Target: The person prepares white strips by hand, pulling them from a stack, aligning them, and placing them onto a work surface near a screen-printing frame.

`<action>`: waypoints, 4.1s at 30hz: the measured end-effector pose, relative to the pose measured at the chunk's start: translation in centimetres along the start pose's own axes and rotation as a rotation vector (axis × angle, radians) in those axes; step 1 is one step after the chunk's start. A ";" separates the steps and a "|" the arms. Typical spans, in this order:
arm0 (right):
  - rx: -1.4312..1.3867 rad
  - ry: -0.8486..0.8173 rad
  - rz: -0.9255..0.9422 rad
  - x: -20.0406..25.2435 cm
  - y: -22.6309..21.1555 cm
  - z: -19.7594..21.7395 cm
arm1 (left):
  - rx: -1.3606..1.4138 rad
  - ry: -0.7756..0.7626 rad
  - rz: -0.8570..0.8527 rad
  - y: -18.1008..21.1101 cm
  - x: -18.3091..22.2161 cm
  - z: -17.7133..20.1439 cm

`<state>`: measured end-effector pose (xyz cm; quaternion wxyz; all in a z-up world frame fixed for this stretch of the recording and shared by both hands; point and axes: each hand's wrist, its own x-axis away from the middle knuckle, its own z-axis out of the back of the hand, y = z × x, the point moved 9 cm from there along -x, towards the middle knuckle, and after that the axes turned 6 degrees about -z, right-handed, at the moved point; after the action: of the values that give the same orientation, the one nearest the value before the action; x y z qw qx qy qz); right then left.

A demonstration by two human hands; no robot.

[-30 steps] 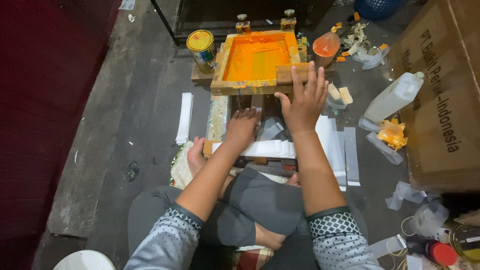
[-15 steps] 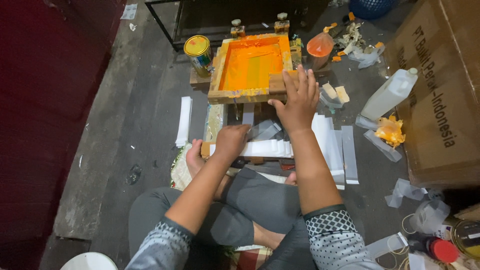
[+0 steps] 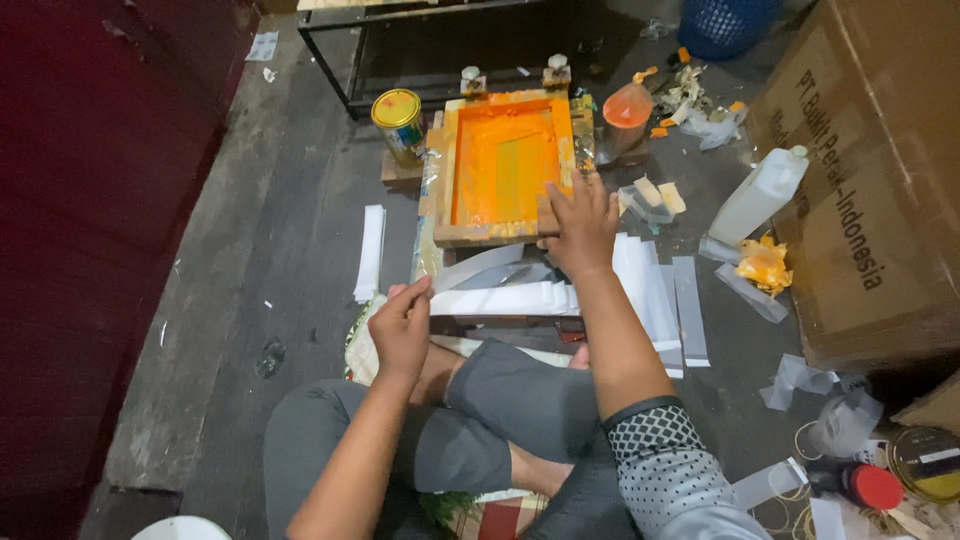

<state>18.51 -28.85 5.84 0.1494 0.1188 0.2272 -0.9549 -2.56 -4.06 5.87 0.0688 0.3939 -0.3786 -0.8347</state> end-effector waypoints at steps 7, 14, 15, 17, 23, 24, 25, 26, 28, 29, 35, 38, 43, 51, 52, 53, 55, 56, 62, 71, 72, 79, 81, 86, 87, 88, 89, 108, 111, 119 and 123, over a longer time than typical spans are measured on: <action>0.147 -0.155 -0.057 0.4 1.1 -3.3 | 0.333 0.039 0.504 1.2 0.2 3.1; -0.117 -0.295 -0.130 3.1 -4.5 3.9 | 0.644 0.155 0.631 2.4 0.6 3.8; -0.327 -0.357 -0.199 4.0 -6.0 6.0 | 0.725 0.203 0.663 2.1 0.6 3.6; -0.588 -0.332 -0.297 5.3 -5.4 4.0 | 0.794 0.231 0.704 1.0 0.9 2.5; -1.257 -0.369 -0.368 11.0 -8.8 0.1 | 1.018 0.262 0.910 2.0 3.3 -1.2; -1.298 -0.406 -0.360 11.7 -9.6 -0.6 | 1.069 0.271 0.963 2.9 3.8 -1.6; -1.299 -0.404 -0.363 11.7 -9.5 -1.1 | 1.069 0.268 0.965 2.4 4.5 -2.4; -1.273 -0.358 -0.349 11.5 -9.3 -1.2 | 1.055 0.234 0.959 1.9 5.1 -3.3; -1.248 -0.315 -0.337 11.2 -9.0 -0.9 | 1.040 0.201 0.955 1.2 6.3 -4.6; -1.221 -0.309 -0.363 11.2 -8.8 -0.3 | 1.043 0.193 0.949 1.1 6.8 -5.0; -1.197 -0.303 -0.376 10.8 -8.5 0.3 | 0.991 0.113 0.966 2.0 8.0 -5.3; -1.231 -0.324 -0.376 11.0 -8.7 0.5 | 0.956 0.083 0.954 2.0 7.8 -4.8; -1.249 -0.303 -0.351 10.3 -8.6 1.2 | 0.977 0.094 0.945 4.1 6.0 -2.5; -1.339 -0.242 -0.370 9.5 -7.0 -0.3 | 1.187 0.036 1.037 5.0 5.3 -7.0; -1.338 -0.242 -0.374 9.6 -7.1 -0.2 | 1.187 0.035 1.040 4.9 5.2 -7.6; -1.346 -0.230 -0.376 9.7 -7.1 0.0 | 1.191 0.042 1.035 4.7 5.1 -8.1; -1.354 -0.218 -0.376 9.7 -7.2 0.6 | 1.197 0.049 1.028 4.6 4.8 -8.9; -1.368 -0.196 -0.388 9.6 -6.9 0.9 | 1.199 0.064 1.019 4.5 4.5 -9.1; -1.419 -0.171 -0.440 9.2 -5.9 1.2 | 1.135 0.059 0.944 4.5 2.5 -9.2; -1.478 -0.138 -0.475 8.7 -4.9 3.3 | 0.940 -0.015 0.819 5.5 0.0 -7.9; -1.485 -0.131 -0.469 8.6 -4.8 3.6 | 0.925 -0.022 0.805 5.7 -0.2 -7.7; -1.482 -0.117 -0.478 8.6 -4.5 3.4 | 0.928 -0.009 0.810 5.7 -0.3 -7.1; -1.485 -0.113 -0.469 8.7 -4.6 3.4 | 0.970 0.003 0.790 7.3 -0.9 -6.7; -1.486 -0.136 -0.456 8.7 -4.9 2.2 | 0.961 -0.037 0.797 8.7 -0.5 -7.5; -1.497 -0.144 -0.466 8.8 -5.0 2.2 | 0.946 -0.027 0.791 9.3 -0.8 -7.3; -1.495 -0.143 -0.466 8.7 -5.0 2.6 | 0.948 -0.029 0.792 8.0 -0.3 -7.9; -1.498 -0.135 -0.463 8.7 -4.9 3.0 | 0.943 -0.024 0.796 6.7 0.1 -8.5; -1.556 -0.115 -0.466 8.7 -4.9 2.8 | 0.887 -0.051 0.731 7.3 -0.5 -8.5; -1.527 -0.064 -0.485 8.6 -4.1 4.0 | 0.867 -0.054 0.734 6.7 -0.1 -8.6; -1.540 -0.082 -0.467 8.6 -4.6 3.1 | 0.846 -0.104 0.673 7.0 -0.6 -8.6; -1.539 -0.019 -0.493 8.4 -3.1 3.6 | 0.801 -0.090 0.719 5.3 0.1 -8.5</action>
<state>9.10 -29.84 7.74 -0.0239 -0.0789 0.8393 -0.5374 2.46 -12.69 6.02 0.1782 0.1989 -0.7806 -0.5651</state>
